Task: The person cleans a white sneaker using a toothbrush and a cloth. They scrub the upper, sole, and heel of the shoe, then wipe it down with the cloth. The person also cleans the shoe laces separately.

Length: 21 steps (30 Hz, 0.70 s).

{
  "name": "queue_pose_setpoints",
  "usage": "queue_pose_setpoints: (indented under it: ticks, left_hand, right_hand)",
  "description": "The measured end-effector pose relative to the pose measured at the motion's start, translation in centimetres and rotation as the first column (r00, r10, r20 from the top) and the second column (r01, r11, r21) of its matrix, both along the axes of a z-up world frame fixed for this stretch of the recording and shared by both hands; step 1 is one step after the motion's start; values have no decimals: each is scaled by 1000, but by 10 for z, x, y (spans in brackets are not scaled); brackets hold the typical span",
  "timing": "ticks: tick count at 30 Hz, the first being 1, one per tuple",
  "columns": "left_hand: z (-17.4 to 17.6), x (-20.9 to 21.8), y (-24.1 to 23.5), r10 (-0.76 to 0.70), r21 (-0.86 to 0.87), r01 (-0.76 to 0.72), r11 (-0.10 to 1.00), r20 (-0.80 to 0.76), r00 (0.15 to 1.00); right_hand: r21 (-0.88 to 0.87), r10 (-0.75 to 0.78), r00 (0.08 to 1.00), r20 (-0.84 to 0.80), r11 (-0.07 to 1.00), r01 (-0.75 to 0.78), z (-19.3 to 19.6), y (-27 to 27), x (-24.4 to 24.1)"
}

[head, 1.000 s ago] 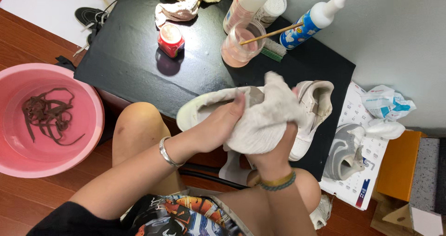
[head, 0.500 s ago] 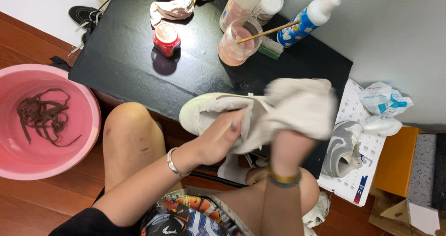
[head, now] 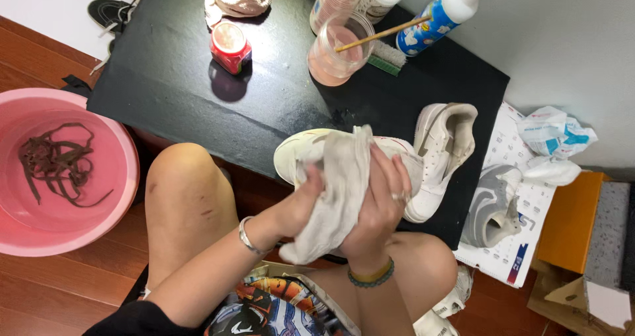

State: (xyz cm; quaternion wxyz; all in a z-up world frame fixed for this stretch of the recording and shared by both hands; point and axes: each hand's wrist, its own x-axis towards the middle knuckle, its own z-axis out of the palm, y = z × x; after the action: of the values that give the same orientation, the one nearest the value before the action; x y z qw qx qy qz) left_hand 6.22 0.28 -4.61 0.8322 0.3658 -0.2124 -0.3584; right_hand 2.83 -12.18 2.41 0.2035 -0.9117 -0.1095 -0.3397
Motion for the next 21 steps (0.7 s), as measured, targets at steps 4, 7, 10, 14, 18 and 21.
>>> queue_pose_setpoints:
  ticks: [4, 7, 10, 14, 18, 21]
  left_hand:
    - [-5, -9, -2, 7, -140, -18, 990, -82, 997]
    - [-1, -7, -2, 76, -146, -93, 985, -119, 990]
    - [0, 2, 1, 95, -247, -160, 956, -256, 962]
    - [2, 9, 5, 90, -133, -108, 985, -138, 986]
    - [5, 6, 5, 10, -153, -29, 988, -120, 993]
    - [11, 4, 5, -12, -192, -9, 981, -109, 994]
  right_hand:
    - [-88, 29, 989, 143, 996, -16, 0, -1, -1]
    - [-78, 37, 990, 138, 997, -26, 0, -3, -4]
    - [-44, 21, 996, 84, 999, -17, -2, 3, -11]
    - [-4, -3, 999, 37, 1000, 3, -5, 12, -11]
    - [12, -41, 999, -13, 999, 41, -10, 11, -16]
    - [14, -74, 997, -40, 997, 74, -15, 11, -20]
